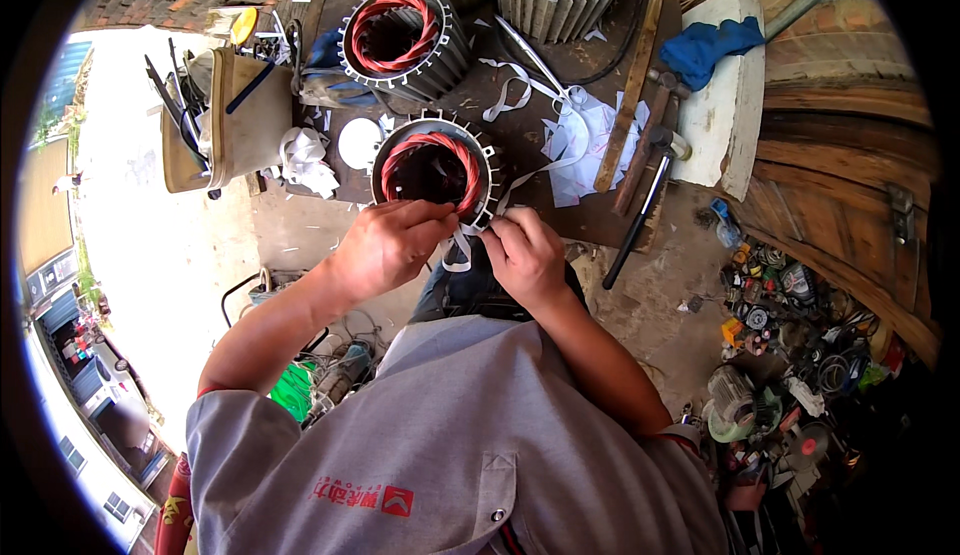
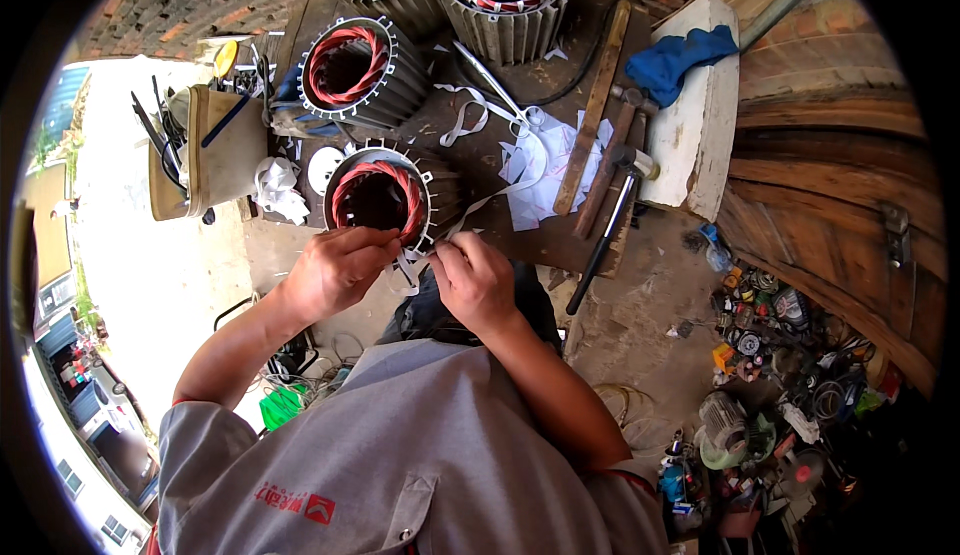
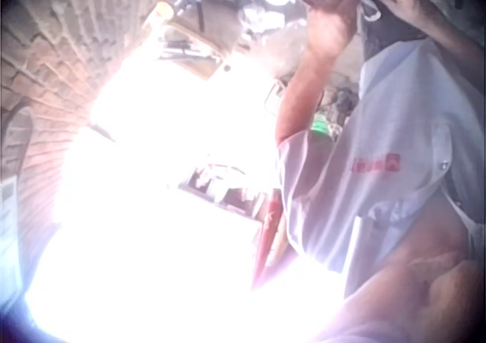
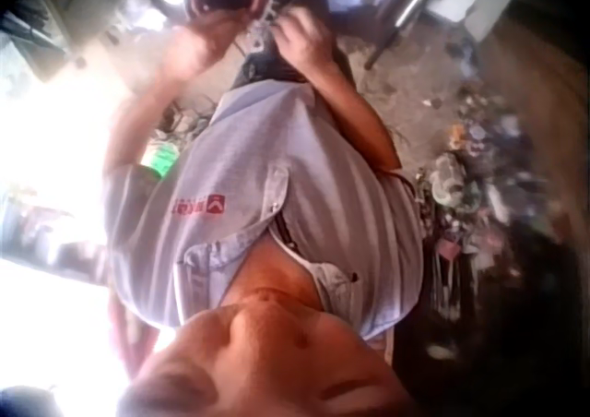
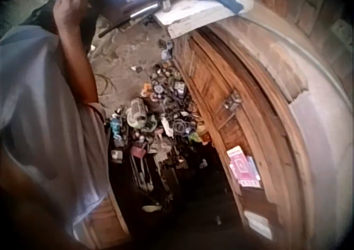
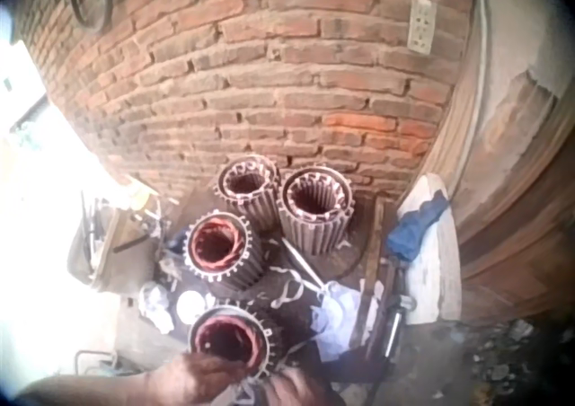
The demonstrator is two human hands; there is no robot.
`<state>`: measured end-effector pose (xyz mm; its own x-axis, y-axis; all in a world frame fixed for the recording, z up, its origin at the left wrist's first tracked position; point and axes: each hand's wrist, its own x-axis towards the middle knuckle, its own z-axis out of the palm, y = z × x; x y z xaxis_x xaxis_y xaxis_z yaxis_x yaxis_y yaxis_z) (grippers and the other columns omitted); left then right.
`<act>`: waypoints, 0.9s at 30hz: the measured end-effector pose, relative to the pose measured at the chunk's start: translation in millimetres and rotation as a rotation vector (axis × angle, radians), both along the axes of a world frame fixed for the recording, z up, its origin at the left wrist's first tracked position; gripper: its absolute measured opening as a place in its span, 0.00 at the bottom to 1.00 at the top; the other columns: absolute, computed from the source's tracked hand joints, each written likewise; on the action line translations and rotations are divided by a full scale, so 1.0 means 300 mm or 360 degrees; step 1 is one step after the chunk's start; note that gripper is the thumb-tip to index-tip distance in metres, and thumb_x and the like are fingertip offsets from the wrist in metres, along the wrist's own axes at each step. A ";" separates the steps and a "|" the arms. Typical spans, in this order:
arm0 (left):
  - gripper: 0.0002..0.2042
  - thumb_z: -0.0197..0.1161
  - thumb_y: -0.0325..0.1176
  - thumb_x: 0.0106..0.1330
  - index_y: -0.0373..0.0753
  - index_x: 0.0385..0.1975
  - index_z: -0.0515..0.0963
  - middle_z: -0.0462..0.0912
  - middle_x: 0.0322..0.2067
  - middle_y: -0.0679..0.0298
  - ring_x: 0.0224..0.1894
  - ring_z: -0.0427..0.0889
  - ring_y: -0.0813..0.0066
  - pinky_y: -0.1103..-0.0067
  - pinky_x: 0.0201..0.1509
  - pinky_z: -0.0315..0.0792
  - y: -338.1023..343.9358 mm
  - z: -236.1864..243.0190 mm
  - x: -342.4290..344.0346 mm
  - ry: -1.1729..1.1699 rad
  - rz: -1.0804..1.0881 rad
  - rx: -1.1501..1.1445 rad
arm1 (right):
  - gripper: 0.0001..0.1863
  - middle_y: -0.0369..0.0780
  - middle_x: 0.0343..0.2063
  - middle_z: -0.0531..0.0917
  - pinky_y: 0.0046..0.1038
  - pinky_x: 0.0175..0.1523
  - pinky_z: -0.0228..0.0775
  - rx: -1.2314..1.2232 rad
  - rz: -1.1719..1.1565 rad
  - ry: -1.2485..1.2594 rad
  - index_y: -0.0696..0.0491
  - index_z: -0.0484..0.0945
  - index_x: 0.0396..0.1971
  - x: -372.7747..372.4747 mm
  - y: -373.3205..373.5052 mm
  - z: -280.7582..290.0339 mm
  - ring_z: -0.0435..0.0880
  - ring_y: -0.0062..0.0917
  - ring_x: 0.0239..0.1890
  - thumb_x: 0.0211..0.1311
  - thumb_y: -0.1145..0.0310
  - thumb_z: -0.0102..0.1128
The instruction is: The person uses a wooden stick and a hammer to tap and adjust the copper windings inside a motor stator. They then cut a strip of white insulating tape and wrap it around the stator's outer rim to secure the coils.
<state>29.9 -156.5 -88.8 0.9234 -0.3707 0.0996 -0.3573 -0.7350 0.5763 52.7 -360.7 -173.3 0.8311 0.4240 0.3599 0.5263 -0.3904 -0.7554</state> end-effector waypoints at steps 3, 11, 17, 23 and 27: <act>0.09 0.66 0.21 0.53 0.37 0.35 0.81 0.83 0.35 0.61 0.32 0.84 0.65 0.74 0.34 0.79 0.000 0.004 -0.001 0.0021 0.0016 0.0020 | 0.06 0.38 0.28 0.77 0.31 0.31 0.72 0.0042 0.0115 -0.0081 0.56 0.78 0.26 0.034 -0.028 0.006 0.79 0.33 0.26 0.46 0.78 0.66; 0.08 0.66 0.22 0.53 0.37 0.33 0.81 0.84 0.36 0.61 0.34 0.84 0.65 0.73 0.37 0.79 0.001 0.013 0.003 0.0108 0.0011 0.0031 | 0.08 0.29 0.15 0.68 0.19 0.19 0.54 0.0467 0.0456 0.2026 0.56 0.70 0.22 0.108 -0.085 0.183 0.64 0.14 0.15 0.61 0.73 0.50; 0.07 0.66 0.20 0.53 0.36 0.32 0.80 0.83 0.35 0.60 0.35 0.84 0.63 0.72 0.38 0.79 0.001 -0.002 -0.001 0.0126 0.0085 -0.0062 | 0.14 0.29 0.10 0.55 0.20 0.15 0.43 0.2630 0.0963 0.2927 0.48 0.59 0.17 0.394 -0.187 0.241 0.51 0.14 0.11 0.64 0.67 0.39; 0.05 0.66 0.19 0.53 0.33 0.28 0.78 0.83 0.33 0.58 0.33 0.83 0.61 0.72 0.35 0.78 0.005 0.006 0.010 0.0208 0.0091 -0.0214 | 0.10 0.30 0.17 0.65 0.22 0.29 0.58 0.2082 0.0207 0.1980 0.50 0.64 0.22 0.477 -0.248 0.216 0.64 0.18 0.20 0.65 0.67 0.42; 0.07 0.67 0.21 0.53 0.35 0.29 0.77 0.82 0.33 0.60 0.38 0.82 0.60 0.68 0.43 0.77 0.007 -0.019 -0.006 0.0236 0.0196 -0.0271 | 0.12 0.37 0.28 0.76 0.37 0.51 0.67 0.2136 -0.0009 0.2090 0.51 0.72 0.28 0.460 -0.150 0.313 0.76 0.27 0.32 0.69 0.63 0.43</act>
<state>28.0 -154.4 -94.6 0.9697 -0.2441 0.0111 -0.1734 -0.6554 0.7351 190.7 -405.8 -79.4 0.8179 0.4342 -0.3775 -0.5656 0.7271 -0.3892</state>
